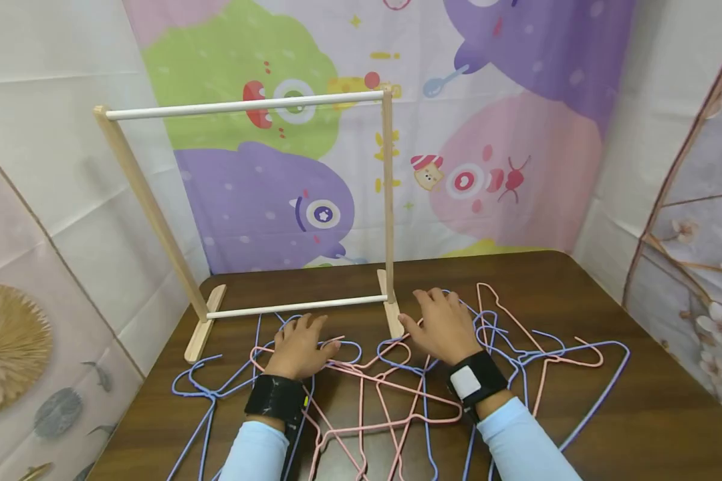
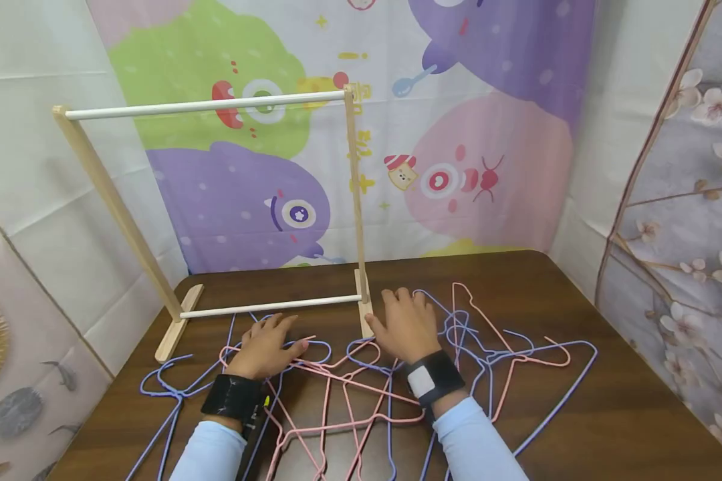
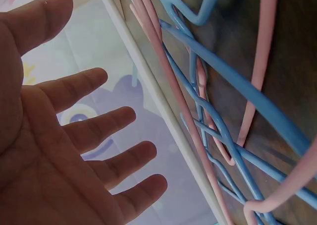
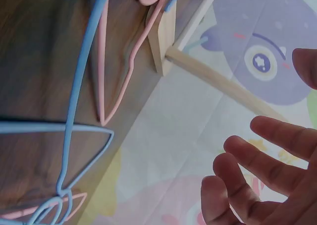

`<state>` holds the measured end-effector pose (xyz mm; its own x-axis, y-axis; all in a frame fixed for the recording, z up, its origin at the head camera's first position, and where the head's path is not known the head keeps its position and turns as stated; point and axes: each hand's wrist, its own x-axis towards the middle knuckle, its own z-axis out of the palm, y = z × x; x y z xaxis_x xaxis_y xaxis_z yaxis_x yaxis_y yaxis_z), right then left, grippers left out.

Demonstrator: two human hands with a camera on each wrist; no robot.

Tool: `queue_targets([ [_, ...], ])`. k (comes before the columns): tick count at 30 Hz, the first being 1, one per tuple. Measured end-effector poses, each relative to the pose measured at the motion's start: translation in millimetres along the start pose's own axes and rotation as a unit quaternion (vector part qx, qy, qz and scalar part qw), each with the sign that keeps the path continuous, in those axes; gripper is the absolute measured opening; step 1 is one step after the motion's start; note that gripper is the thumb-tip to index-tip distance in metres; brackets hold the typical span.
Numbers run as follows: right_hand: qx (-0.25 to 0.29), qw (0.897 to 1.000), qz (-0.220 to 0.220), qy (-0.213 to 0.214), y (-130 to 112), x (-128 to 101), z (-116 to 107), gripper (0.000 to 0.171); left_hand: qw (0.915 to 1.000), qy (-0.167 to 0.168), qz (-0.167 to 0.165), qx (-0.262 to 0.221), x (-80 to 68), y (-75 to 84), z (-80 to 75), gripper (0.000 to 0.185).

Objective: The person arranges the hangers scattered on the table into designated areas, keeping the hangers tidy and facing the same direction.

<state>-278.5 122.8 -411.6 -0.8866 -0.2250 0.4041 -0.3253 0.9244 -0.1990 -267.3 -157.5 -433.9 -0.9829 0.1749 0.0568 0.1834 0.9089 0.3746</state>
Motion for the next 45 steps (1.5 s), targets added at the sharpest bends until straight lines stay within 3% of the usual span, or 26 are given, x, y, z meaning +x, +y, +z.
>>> queue_targets([
  [9, -0.012, 1.0, 0.002, -0.02, 5, -2, 1, 0.061, 0.9999, -0.009, -0.006, 0.007, -5.8, -3.6, 1.1, 0.063],
  [21, 0.002, 0.997, 0.006, -0.079, -1, -12, -1, 0.046, 0.999, -0.041, -0.018, 0.009, -12.6, -7.0, 9.4, 0.052],
  [29, 0.003, 0.994, -0.004, -0.11, -4, -18, -4, 0.043, 0.9991, -0.037, -0.015, 0.013, -14.2, -7.9, 9.0, 0.051],
  [36, 0.023, 0.982, -0.022, -0.184, -2, -26, 5, 0.013, 0.9993, -0.03, -0.019, 0.012, -12.1, -9.9, 11.0, 0.05],
  [40, 0.025, 0.982, -0.019, -0.188, -3, -32, 14, 0.025, 0.9993, -0.029, -0.02, 0.014, -10.9, -10.8, 12.4, 0.051],
  [45, 0.02, 0.984, -0.01, -0.178, -5, -36, 20, 0.028, 0.9991, -0.034, -0.021, 0.014, -9.8, -10.9, 14.1, 0.051],
])
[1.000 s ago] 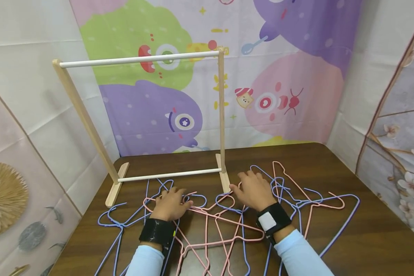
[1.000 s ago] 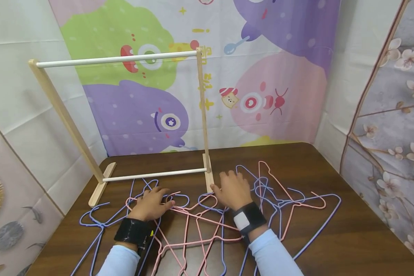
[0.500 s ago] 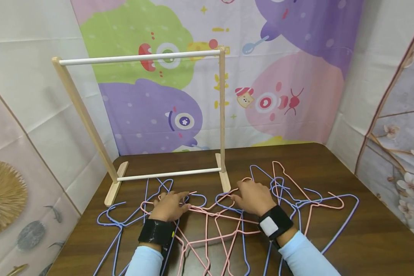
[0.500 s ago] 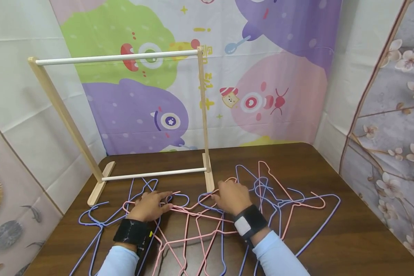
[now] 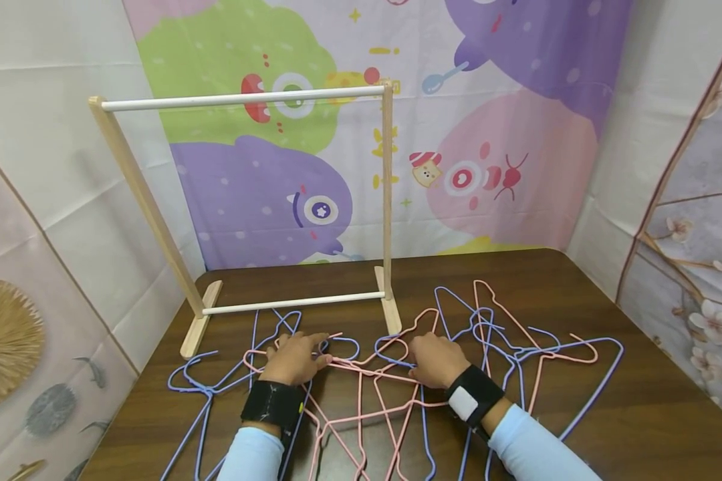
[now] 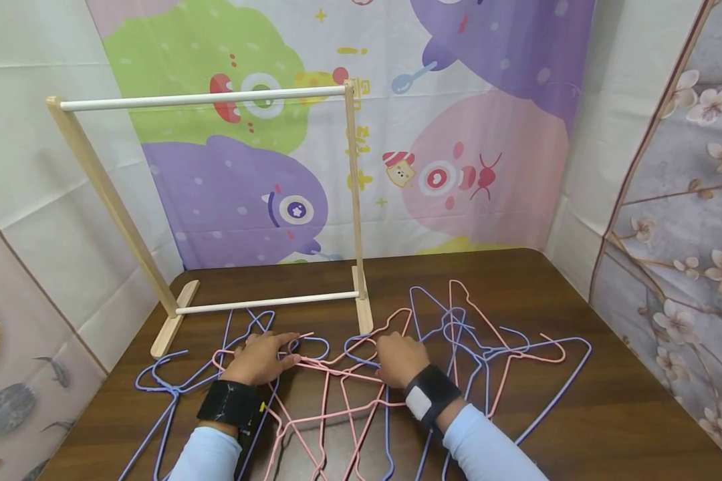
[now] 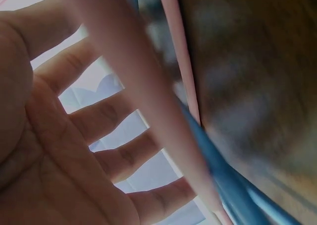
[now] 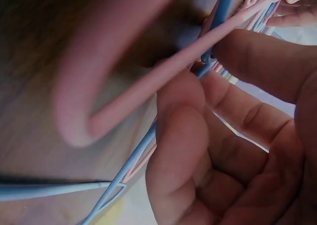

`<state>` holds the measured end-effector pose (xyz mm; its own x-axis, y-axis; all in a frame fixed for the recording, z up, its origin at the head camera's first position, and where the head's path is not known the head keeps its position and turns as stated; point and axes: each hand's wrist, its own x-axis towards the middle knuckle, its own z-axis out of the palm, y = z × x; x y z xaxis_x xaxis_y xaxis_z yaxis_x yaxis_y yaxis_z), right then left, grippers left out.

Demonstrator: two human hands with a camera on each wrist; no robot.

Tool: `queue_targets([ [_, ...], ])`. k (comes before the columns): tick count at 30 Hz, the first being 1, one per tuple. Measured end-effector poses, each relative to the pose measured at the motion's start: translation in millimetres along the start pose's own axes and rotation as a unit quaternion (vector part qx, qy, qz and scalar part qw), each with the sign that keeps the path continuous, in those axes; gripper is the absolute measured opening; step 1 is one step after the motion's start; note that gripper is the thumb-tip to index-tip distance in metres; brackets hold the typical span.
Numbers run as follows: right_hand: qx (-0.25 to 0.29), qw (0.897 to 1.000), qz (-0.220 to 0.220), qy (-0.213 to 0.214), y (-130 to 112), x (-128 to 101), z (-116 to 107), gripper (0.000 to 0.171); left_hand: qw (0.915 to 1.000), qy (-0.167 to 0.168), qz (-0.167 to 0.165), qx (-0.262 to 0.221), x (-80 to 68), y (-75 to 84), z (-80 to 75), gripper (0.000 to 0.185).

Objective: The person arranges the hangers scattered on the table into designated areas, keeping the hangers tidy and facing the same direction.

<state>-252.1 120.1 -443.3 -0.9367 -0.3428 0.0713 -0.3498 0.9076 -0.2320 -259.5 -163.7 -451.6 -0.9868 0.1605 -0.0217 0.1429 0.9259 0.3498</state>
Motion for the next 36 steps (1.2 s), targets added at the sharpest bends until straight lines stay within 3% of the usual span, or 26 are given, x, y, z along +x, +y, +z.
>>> queue_targets([
  [15, 0.003, 1.0, -0.012, 0.008, -2, -11, -10, 0.024, 1.0, 0.002, 0.004, 0.0, 0.3, -2.5, -0.5, 0.049],
  [29, 0.015, 1.0, -0.011, 0.023, 16, -22, -35, 0.018, 0.9999, -0.007, 0.009, -0.008, 1.5, -4.6, -4.1, 0.046],
  [36, 0.008, 0.998, -0.02, 0.056, 25, -27, -47, 0.019, 0.9998, -0.009, 0.012, -0.01, 1.9, -5.4, -5.9, 0.046],
])
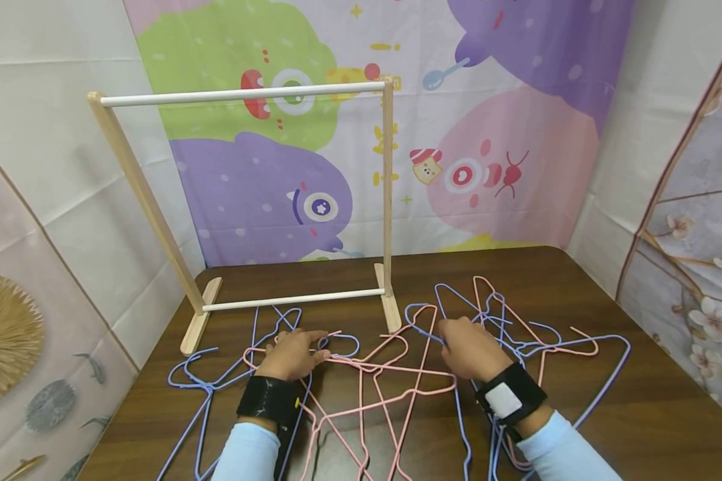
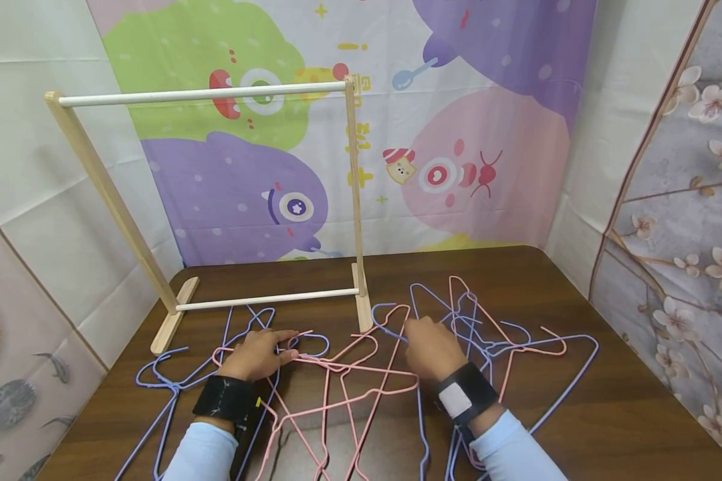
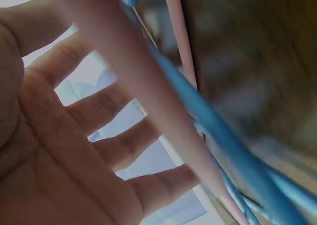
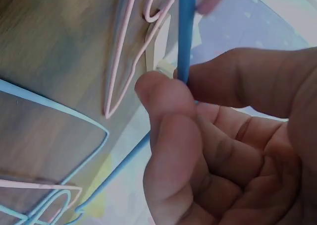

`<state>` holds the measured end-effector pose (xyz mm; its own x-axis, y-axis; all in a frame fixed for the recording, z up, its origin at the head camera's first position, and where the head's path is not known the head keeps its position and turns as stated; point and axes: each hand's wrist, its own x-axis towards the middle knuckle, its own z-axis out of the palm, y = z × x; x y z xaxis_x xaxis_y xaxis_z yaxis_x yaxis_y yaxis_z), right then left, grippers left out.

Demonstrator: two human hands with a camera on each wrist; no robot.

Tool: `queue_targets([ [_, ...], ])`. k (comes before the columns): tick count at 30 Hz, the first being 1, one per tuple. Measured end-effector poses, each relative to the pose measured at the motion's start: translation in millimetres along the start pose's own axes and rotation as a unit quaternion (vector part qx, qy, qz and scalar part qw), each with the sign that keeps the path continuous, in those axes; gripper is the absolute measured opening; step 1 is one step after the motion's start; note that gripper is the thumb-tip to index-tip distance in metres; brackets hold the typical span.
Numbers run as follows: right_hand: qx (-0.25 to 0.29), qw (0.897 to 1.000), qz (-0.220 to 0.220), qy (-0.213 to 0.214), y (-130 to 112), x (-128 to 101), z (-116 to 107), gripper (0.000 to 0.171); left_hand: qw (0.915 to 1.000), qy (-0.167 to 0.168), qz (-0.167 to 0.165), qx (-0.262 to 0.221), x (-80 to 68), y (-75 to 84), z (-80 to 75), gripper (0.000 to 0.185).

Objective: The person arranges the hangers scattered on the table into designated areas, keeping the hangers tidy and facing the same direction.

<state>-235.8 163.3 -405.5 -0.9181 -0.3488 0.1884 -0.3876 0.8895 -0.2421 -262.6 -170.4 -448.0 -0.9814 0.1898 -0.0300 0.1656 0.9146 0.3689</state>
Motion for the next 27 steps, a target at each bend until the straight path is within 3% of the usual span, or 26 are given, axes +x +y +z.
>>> queue_targets([
  [8, 0.001, 0.997, -0.012, 0.073, -1, -2, -19, 0.013, 0.9999, 0.001, -0.007, 0.009, -3.1, -0.9, 0.7, 0.051],
  [21, 0.051, 0.991, -0.011, 0.122, -9, -5, -21, 0.006, 0.9999, -0.001, -0.01, 0.011, -2.9, 0.2, 1.6, 0.05],
  [27, 0.059, 0.989, 0.006, 0.133, -7, -10, -15, 0.019, 0.9999, 0.002, -0.009, 0.012, -3.2, -0.8, 3.0, 0.05],
])
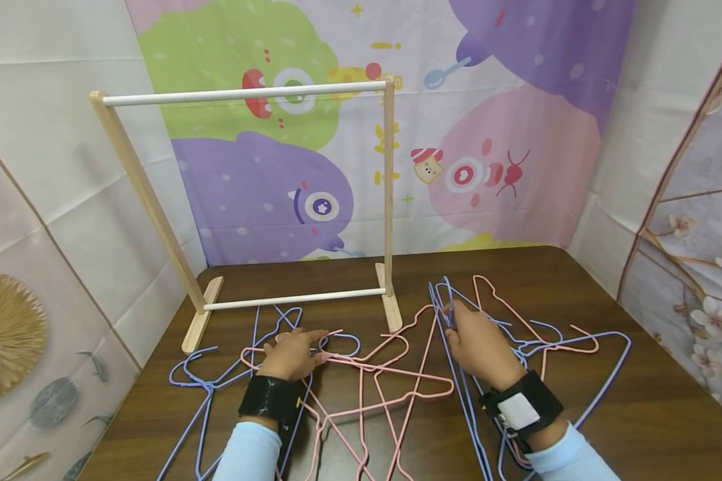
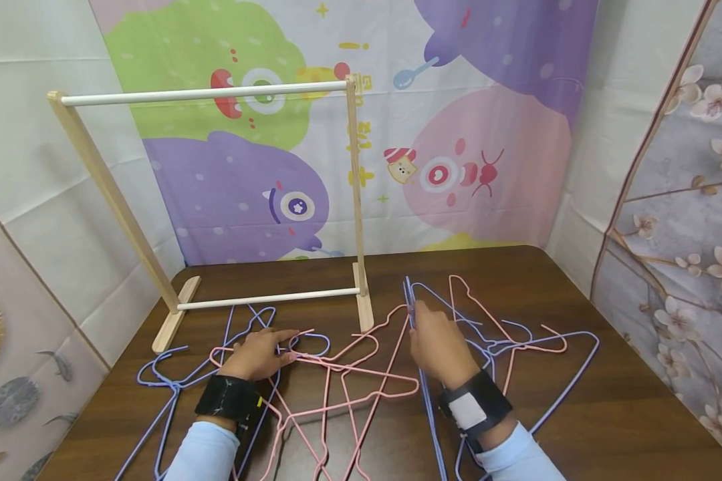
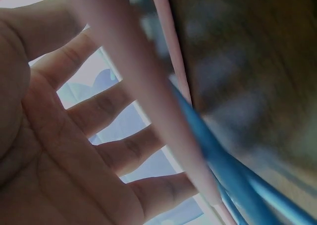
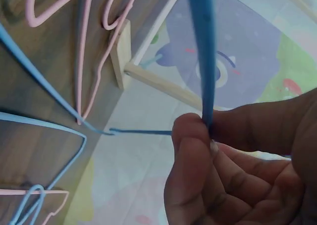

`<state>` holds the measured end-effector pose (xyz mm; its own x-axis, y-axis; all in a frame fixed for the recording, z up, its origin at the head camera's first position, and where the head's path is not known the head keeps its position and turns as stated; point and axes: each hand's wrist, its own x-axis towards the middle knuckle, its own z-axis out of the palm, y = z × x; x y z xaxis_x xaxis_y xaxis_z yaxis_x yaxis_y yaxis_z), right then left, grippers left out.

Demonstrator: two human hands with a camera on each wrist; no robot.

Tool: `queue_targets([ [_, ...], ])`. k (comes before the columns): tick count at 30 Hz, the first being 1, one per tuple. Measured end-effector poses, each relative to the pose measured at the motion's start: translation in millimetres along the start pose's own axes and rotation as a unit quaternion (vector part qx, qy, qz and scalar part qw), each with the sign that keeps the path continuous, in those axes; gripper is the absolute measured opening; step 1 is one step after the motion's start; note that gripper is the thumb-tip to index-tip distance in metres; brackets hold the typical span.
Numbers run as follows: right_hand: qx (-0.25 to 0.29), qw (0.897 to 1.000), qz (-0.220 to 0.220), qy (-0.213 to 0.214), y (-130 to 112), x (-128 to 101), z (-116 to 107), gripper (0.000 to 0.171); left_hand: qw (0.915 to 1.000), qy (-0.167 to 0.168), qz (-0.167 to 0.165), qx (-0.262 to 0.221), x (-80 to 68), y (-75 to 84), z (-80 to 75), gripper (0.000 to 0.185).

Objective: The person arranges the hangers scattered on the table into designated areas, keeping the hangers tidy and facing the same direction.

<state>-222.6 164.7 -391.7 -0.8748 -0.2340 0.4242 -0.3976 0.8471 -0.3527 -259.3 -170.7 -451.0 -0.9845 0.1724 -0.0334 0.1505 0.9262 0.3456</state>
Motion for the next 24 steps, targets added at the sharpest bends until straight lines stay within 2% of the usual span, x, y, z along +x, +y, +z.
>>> queue_targets([
  [3, -0.002, 1.0, 0.02, -0.01, 2, -3, 1, 0.019, 1.0, 0.001, 0.001, -0.001, 0.0, -0.9, 0.6, 0.05],
  [6, -0.001, 0.999, 0.043, -0.023, 4, -6, 0, 0.009, 1.0, 0.001, 0.002, -0.003, 0.0, -1.6, 1.0, 0.051],
  [11, -0.011, 0.996, 0.07, -0.057, 7, -9, -2, 0.035, 1.0, 0.003, 0.002, -0.003, -0.7, -1.6, 0.4, 0.05],
  [18, -0.02, 0.995, 0.057, -0.075, 6, -11, -6, 0.034, 1.0, 0.001, 0.001, -0.005, -1.4, -0.2, -0.4, 0.051],
  [24, -0.006, 0.998, 0.043, -0.05, 4, -6, -8, 0.03, 1.0, 0.002, 0.003, -0.005, -1.3, -1.1, -0.3, 0.05],
])
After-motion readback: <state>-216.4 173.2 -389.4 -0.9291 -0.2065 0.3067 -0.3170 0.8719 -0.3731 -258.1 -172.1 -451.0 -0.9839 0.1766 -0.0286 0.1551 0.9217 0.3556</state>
